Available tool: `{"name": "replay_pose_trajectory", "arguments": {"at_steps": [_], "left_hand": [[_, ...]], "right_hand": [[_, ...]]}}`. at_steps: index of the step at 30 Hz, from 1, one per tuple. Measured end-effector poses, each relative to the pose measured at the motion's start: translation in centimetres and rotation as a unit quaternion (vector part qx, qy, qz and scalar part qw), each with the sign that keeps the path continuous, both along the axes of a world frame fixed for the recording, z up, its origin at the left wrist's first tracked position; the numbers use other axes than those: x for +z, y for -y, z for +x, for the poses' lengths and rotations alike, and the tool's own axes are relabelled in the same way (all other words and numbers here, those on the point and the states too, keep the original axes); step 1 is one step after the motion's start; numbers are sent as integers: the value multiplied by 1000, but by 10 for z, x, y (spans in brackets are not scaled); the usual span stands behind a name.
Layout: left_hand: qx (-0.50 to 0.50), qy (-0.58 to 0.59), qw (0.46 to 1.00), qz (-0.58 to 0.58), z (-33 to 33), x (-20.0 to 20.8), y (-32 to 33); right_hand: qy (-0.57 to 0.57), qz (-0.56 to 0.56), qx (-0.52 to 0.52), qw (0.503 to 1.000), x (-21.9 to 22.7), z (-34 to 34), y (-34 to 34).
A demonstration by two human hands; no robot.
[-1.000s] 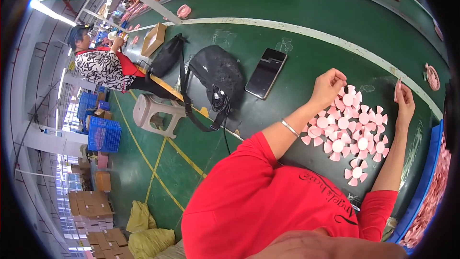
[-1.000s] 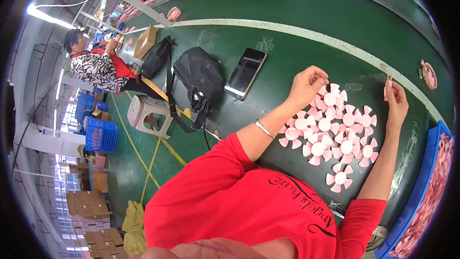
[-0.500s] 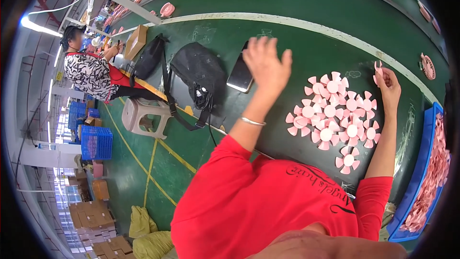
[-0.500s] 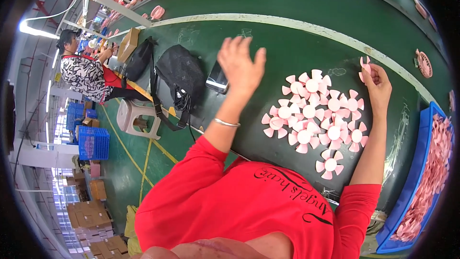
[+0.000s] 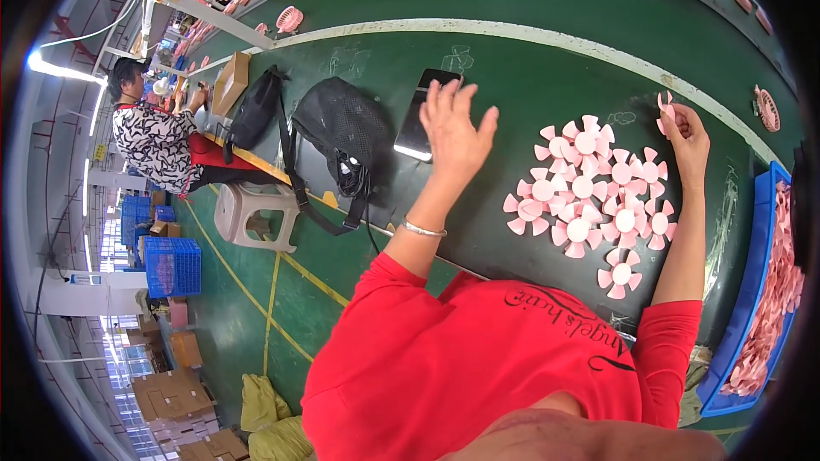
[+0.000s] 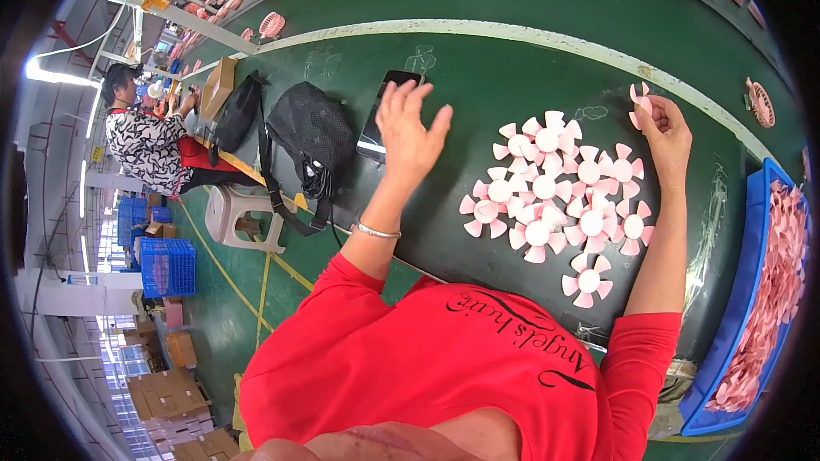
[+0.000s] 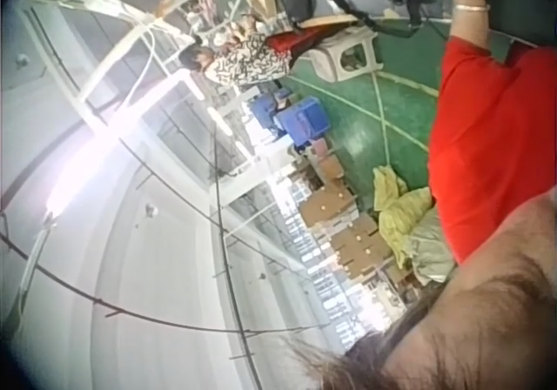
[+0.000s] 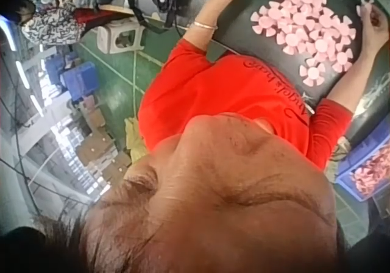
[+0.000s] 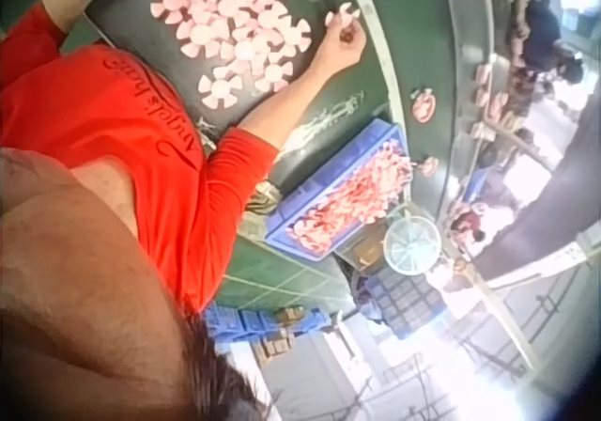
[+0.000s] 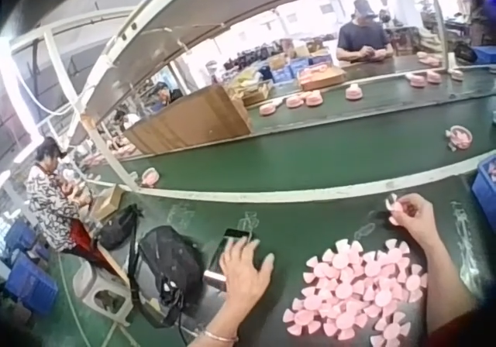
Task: The person assembles handheld fans by taking fan casings from a conveyor belt and pressing fan blades into them by hand, then transfers additional fan blades from a tray onto the table.
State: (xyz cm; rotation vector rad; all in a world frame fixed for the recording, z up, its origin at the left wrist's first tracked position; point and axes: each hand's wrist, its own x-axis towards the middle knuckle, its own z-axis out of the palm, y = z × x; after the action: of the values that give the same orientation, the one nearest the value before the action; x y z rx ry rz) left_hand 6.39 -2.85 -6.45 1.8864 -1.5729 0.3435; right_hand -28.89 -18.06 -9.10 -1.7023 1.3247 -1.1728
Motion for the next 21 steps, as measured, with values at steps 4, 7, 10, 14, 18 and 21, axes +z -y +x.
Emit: {"name": "replay_pose_trajectory", "arguments": {"at_steps": [4, 7, 10, 14, 18, 21], "left_hand": [[-139, -51, 989, 11, -39, -6, -9], [-196, -106, 975, 19, -61, 1, 5], [-222, -173, 959, 39, -69, 4, 42], [-228, -351, 907, 43, -77, -7, 96], [-172, -380, 909, -4, -104, -25, 130], [-174, -355, 918, -32, -125, -24, 139]], "right_hand": [[1, 3, 4, 1000, 3, 2, -3], [-6, 7, -1, 1000, 3, -1, -4], [19, 3, -3, 1000, 4, -2, -5], [10, 3, 1, 1000, 4, 4, -5], [-5, 6, 2, 1000, 4, 8, -2], [18, -10, -1, 1000, -1, 9, -2]]}}
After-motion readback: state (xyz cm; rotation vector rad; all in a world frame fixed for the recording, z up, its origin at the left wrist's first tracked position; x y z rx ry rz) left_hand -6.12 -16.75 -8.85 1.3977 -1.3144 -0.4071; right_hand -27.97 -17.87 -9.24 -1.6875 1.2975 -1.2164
